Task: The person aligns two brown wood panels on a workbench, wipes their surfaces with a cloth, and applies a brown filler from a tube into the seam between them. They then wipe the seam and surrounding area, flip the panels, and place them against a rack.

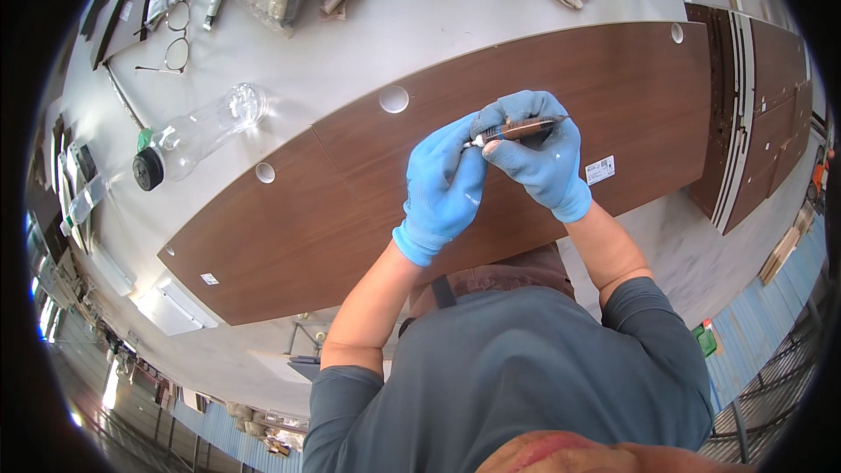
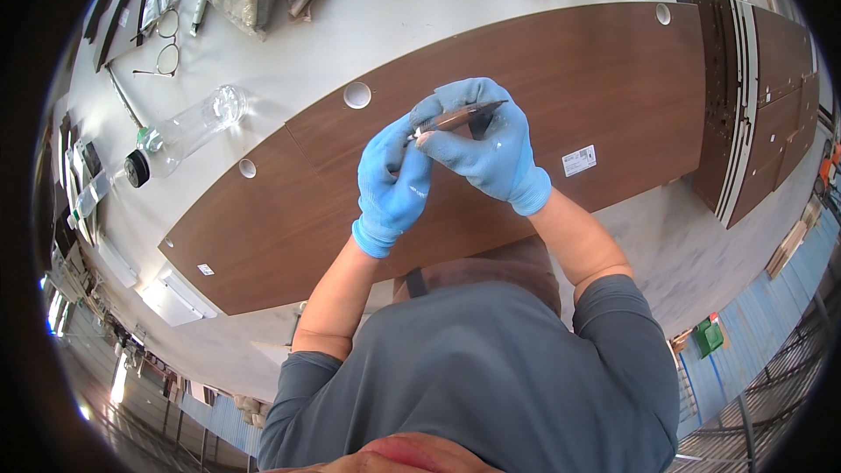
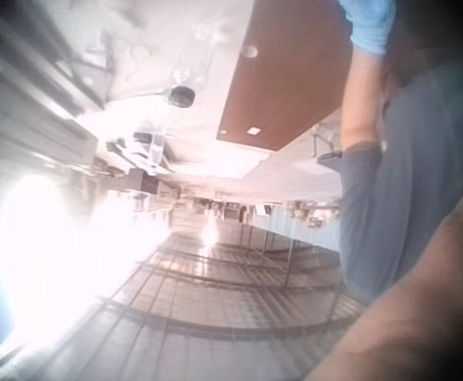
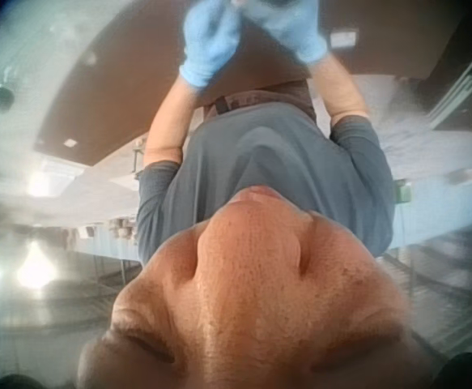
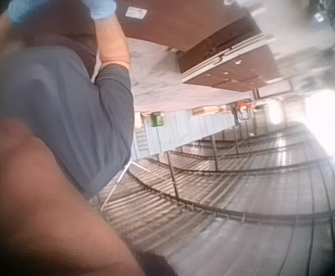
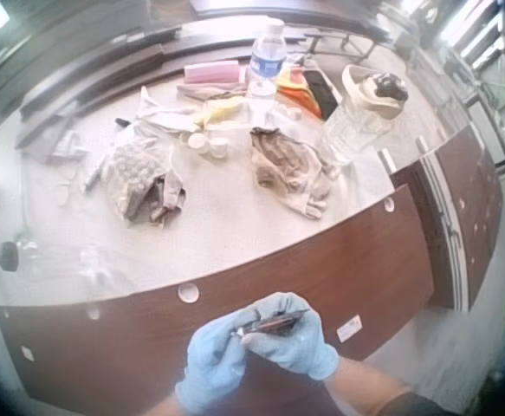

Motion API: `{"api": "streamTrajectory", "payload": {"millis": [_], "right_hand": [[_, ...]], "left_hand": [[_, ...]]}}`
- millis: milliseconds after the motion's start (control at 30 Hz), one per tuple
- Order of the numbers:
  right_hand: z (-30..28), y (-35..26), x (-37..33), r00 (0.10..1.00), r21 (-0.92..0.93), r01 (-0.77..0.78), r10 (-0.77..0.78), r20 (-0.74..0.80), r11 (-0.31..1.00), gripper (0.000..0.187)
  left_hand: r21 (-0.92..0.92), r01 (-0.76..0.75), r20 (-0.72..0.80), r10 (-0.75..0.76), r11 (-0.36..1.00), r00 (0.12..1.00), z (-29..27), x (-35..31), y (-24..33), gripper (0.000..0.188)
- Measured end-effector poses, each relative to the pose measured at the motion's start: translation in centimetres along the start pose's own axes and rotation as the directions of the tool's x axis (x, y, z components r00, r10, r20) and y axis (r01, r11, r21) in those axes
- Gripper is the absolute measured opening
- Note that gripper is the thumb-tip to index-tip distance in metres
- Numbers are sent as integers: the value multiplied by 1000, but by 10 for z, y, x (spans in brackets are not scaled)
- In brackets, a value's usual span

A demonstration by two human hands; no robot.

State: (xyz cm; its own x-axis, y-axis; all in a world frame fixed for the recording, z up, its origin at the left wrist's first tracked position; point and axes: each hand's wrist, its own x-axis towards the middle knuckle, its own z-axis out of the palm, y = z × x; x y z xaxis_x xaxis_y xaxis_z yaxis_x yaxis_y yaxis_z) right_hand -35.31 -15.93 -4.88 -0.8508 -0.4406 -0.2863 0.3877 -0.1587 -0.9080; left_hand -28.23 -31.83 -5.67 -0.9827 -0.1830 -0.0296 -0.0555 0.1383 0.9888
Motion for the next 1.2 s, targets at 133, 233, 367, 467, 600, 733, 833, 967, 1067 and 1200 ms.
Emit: {"api": "streamTrajectory", "payload": {"millis": [133,233,367,467,600,733,833,967,1067,1200], "right_hand": [[-21,8,0,994,-69,102,-98,57,992,29],[-36,12,2,996,-88,71,-65,65,994,24],[-50,15,4,987,69,-161,161,0,985,24],[-55,15,9,980,7,-199,199,-6,980,28],[-55,16,18,981,-23,-186,185,-56,982,28],[-58,21,23,983,12,-167,167,-72,986,26],[-60,24,20,987,67,-148,152,-44,987,27],[-57,18,23,995,31,-86,87,-53,996,27],[-59,4,40,995,-5,-99,99,19,995,24],[-79,-4,70,887,174,236,-139,-441,956,19]], "left_hand": [[173,-155,19,154,973,988,1,10,-2,22],[216,-102,116,78,971,990,-1,10,-9,17],[174,-111,147,85,978,985,2,17,-15,12],[152,-69,159,45,986,986,4,23,-11,11],[104,-26,142,11,994,990,10,33,-9,14],[158,-61,153,37,986,987,10,42,-13,17],[126,-127,143,108,984,984,12,44,-12,18],[-98,160,234,-134,982,963,8,43,-4,24],[-438,603,333,-503,666,797,2,37,-1,32],[-531,503,233,-453,682,860,-26,33,-21,35]]}}
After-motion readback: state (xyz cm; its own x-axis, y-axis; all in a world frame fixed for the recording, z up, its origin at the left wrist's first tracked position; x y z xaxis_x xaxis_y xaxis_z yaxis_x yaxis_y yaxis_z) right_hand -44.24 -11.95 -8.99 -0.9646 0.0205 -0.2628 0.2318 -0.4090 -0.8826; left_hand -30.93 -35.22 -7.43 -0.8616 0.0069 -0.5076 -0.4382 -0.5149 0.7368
